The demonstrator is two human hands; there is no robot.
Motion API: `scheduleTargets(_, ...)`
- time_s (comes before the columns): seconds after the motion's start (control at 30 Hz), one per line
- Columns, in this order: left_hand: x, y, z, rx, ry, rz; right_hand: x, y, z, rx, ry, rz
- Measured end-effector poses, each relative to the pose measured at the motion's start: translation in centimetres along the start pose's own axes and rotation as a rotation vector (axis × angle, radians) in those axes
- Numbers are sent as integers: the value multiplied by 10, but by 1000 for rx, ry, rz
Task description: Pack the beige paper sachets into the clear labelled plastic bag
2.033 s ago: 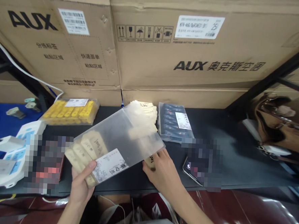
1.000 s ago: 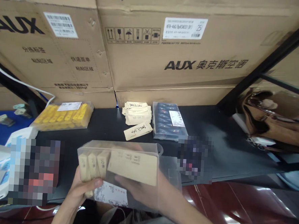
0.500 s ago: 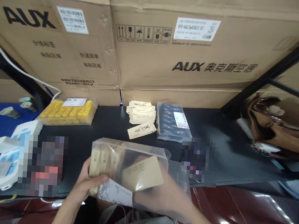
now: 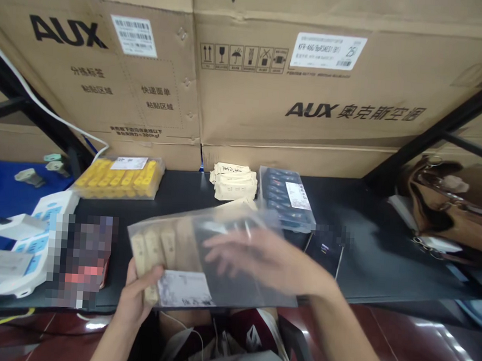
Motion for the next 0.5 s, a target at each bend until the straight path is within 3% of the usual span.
scheduleTargets(0.07,-6,3,-3,118,14,-66,-6,42,6,-177,77,-295)
scheduleTargets(0.13,-10,3,-12,219,-14,-136,2,81,-3,-75,153,-731)
scheduleTargets(0.17,-12,3,-16,251,-28,-160,6,85,-10,62,170,-845)
scheduleTargets(0.2,-13,2,-20,277,-36,-174,5,79,-21,223,164,-856)
scheduleTargets(0.37,-13,-2,-21,335,10,-175,-14,-15,-100,880,52,-188)
scheduleTargets(0.43,-11,0,-20,319,20,-198,-8,-36,-113,973,21,-83)
scheduleTargets(0.5,-10,1,-20,304,14,-210,2,-43,-110,945,20,-95)
Point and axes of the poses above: each hand's wrist, its own x-axis away from the middle knuckle, its own y-axis out of the back of the hand, z = x × y, the point moved 8 cm from there along -x, towards the middle knuckle, and after that the axes turned 9 degrees about -z, right-handed, at the moved point
